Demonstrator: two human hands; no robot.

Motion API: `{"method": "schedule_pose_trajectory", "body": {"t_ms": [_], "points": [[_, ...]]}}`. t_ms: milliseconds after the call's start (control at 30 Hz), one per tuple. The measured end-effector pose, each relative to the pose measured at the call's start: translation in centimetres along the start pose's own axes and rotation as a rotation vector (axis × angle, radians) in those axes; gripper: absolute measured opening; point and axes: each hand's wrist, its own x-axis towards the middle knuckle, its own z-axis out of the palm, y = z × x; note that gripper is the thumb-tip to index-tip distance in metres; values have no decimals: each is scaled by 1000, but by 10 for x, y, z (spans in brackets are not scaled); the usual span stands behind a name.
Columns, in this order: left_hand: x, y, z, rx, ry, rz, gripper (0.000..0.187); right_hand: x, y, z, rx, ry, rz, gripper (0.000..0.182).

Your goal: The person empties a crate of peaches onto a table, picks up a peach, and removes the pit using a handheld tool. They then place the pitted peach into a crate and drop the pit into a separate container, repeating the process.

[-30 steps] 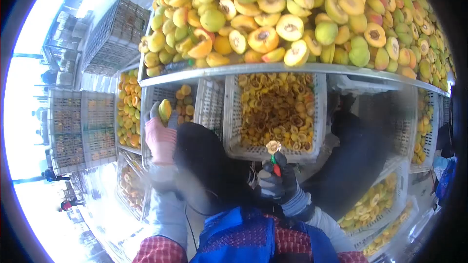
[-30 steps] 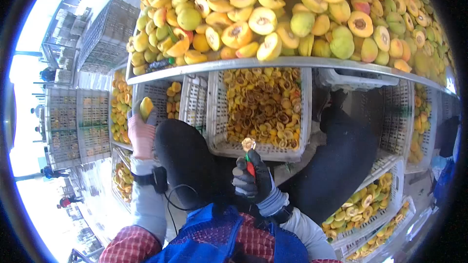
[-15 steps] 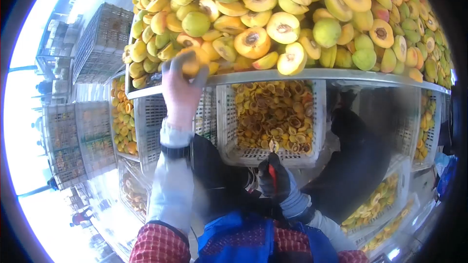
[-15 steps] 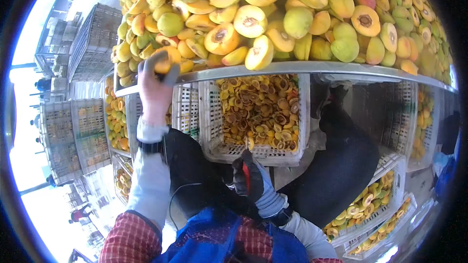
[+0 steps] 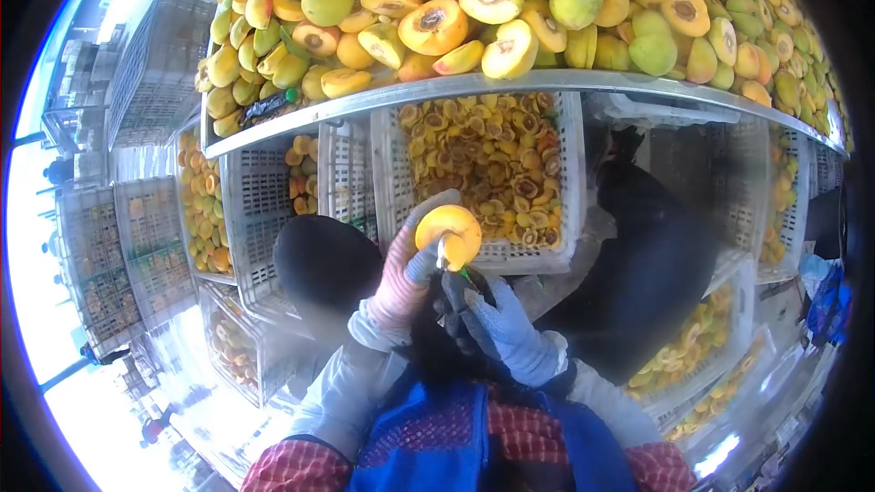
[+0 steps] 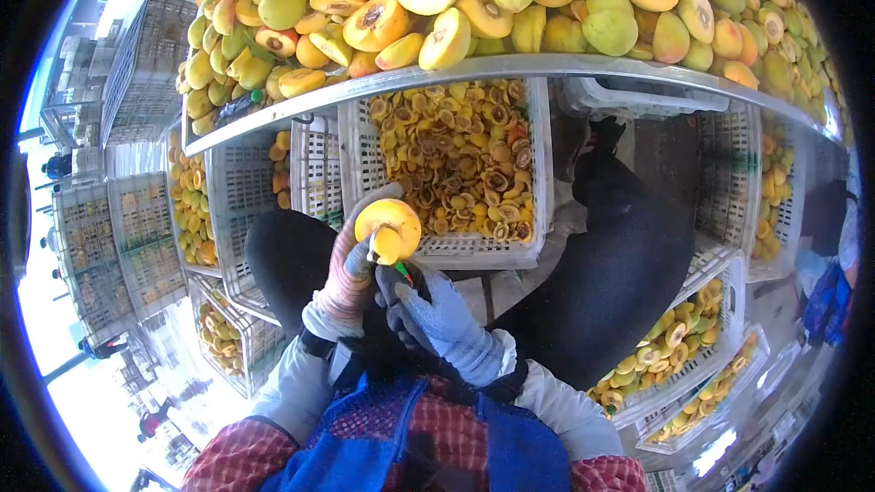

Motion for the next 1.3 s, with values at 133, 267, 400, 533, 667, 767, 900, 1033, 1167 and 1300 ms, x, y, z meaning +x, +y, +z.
{"method": "schedule_pose_trajectory", "body": {"t_ms": [133,267,400,533,667,767,900,1033,1167,1300], "points": [[-9,2,21,49,178,18,50,-5,2,-6,42,52,-59,38],[-17,3,22,229,221,39,38,3,13,-18,15,32,-217,32],[-25,6,17,86,262,-13,36,-12,0,-10,-102,-65,-45,30],[-29,1,24,105,283,23,38,-2,14,-10,-866,105,-491,32],[-29,-4,29,233,339,121,39,-11,7,3,-894,210,-646,32],[-29,0,32,289,338,122,37,-12,9,1,-882,195,-598,34],[-31,3,38,279,342,101,33,-13,17,-5,-841,172,-590,35],[-27,8,31,285,257,-49,29,-15,13,-11,-796,83,-479,35],[-26,7,31,276,230,-54,29,-20,17,-12,-526,91,-211,38],[-30,2,47,177,376,71,32,-12,45,-14,-731,249,-583,40]]}}
